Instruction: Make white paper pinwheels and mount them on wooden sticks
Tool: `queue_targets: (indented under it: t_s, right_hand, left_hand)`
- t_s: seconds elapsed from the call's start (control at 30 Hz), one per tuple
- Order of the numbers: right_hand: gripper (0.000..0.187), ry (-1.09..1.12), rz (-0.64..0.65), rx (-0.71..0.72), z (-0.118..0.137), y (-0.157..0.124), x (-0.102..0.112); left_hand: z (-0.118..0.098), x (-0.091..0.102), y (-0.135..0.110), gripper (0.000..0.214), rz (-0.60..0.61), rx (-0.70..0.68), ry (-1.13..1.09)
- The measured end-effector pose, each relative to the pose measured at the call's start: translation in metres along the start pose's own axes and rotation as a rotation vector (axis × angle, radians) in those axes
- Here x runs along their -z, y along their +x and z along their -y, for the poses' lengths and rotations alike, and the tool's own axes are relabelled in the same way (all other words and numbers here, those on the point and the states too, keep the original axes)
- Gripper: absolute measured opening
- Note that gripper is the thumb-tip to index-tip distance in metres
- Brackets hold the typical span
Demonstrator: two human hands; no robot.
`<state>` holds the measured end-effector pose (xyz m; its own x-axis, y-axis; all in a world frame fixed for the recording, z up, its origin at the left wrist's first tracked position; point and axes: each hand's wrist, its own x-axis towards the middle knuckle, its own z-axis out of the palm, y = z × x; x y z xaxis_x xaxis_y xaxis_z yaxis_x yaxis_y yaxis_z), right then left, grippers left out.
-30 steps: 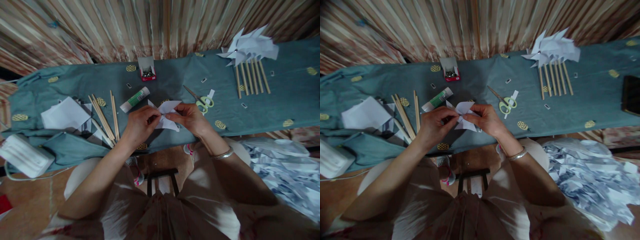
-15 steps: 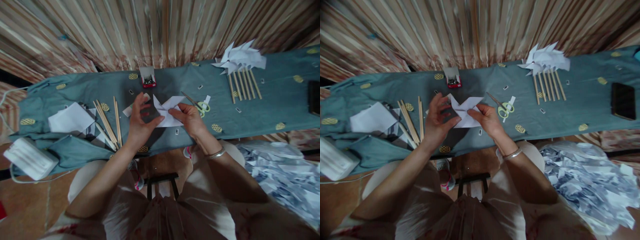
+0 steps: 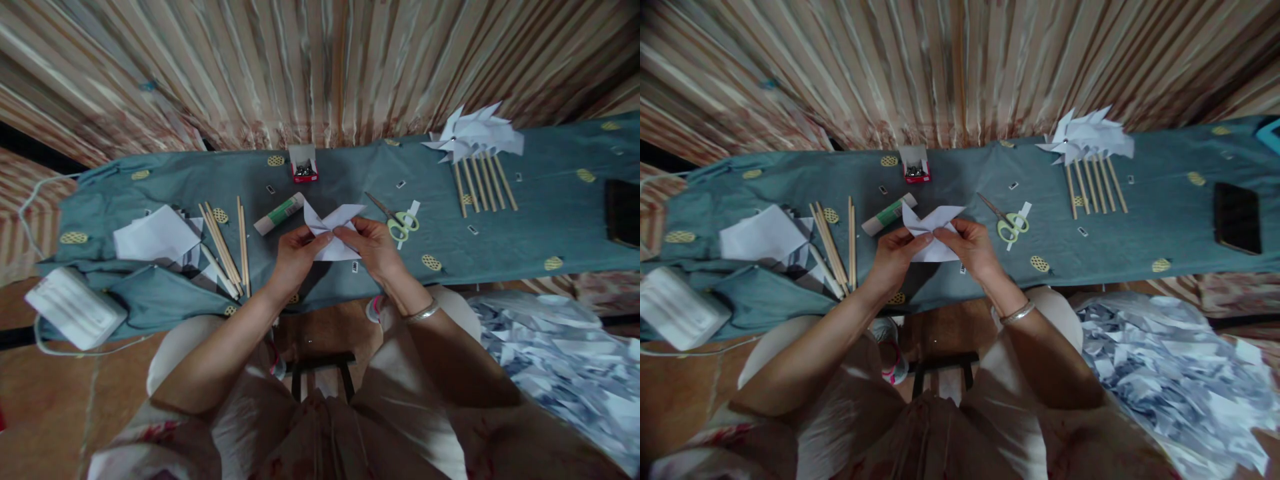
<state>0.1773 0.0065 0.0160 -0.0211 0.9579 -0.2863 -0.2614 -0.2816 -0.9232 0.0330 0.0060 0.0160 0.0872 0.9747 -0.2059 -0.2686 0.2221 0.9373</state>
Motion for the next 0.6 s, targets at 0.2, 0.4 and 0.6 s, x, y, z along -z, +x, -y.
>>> queue_targets:
  t_s: [0.2,0.4,0.6]
  right_hand:
    - [0.025,0.027,-0.031,0.024,-0.0041,-0.0012,-0.0025]
    - [0.028,0.02,-0.034,0.068,-0.0081,-0.0004,-0.0055]
    - [0.039,-0.025,-0.006,0.134,-0.0065,-0.0028,-0.0024]
  left_hand:
    - [0.0025,0.0028,0.0028,0.025,-0.022,-0.03,0.057]
    - [0.0047,0.0088,0.0087,0.017,-0.022,-0.083,0.137]
    - [-0.0012,0.0076,0.0098,0.018,-0.052,-0.046,0.094]
